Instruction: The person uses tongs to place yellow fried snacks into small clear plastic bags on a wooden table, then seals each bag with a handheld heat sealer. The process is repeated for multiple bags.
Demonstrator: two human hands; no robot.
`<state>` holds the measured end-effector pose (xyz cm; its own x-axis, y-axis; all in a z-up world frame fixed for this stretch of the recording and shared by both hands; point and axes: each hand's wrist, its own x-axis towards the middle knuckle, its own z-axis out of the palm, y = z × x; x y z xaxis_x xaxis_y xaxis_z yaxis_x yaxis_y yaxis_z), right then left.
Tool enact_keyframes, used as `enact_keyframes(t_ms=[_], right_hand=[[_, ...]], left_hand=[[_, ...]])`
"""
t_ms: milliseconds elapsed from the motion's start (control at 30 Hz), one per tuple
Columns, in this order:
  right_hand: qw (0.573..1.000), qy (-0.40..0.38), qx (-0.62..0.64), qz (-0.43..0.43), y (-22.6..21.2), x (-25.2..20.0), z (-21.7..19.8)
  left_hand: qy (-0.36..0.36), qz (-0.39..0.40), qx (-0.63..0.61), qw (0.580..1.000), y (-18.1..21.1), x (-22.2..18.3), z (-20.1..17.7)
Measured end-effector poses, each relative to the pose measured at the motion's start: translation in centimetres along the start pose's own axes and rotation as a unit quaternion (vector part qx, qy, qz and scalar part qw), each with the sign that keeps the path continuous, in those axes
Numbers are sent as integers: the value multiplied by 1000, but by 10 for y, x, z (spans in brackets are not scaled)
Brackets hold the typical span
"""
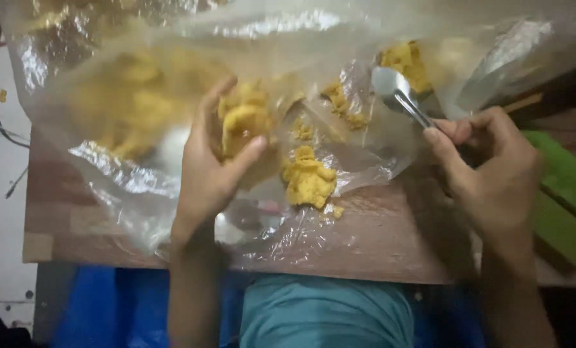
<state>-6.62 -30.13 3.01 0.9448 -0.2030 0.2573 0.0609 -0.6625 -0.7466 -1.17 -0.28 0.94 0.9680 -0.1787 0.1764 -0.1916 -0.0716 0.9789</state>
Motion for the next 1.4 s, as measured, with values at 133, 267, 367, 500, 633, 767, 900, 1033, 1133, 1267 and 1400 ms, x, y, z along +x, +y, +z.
enact_keyframes(t_ms=[133, 267, 367, 500, 633, 767, 900, 1033, 1133, 1267, 1400], right_hand=[[994, -34, -100, 23, -4, -2, -2], [971, -72, -219, -61, 17, 7, 24], [939, -72, -297, -158, 18, 15, 53], [950, -82, -252, -164, 22, 19, 71], [977, -93, -179, -74, 22, 12, 47], [989, -90, -116, -1, 15, -5, 9], [985, -90, 14, 148, 42, -30, -27], [974, -68, 66, 206, 65, -51, -63], [972, -66, 99, 201, 83, -71, -83], [962, -70, 145, 222, 57, -72, -86], [963, -97, 163, 192, 57, -75, -87]], left_hand=[[-7, -25, 1, 1000, 19, -38, 9], [-24, -108, -96, 989, 10, -74, 18], [-82, -126, -157, 976, -13, -99, 27], [-146, -132, -104, 975, -13, -112, 35], [-174, -156, -156, 960, -9, -114, 45], [-222, -198, -188, 936, -6, -110, 52], [-244, -162, -51, 955, -17, -113, 54], [-272, -165, -41, 947, -20, -112, 55], [-298, -150, -44, 942, -16, -108, 57], [-328, -158, -62, 929, -14, -105, 59], [-355, -151, -95, 918, -5, -100, 58]])
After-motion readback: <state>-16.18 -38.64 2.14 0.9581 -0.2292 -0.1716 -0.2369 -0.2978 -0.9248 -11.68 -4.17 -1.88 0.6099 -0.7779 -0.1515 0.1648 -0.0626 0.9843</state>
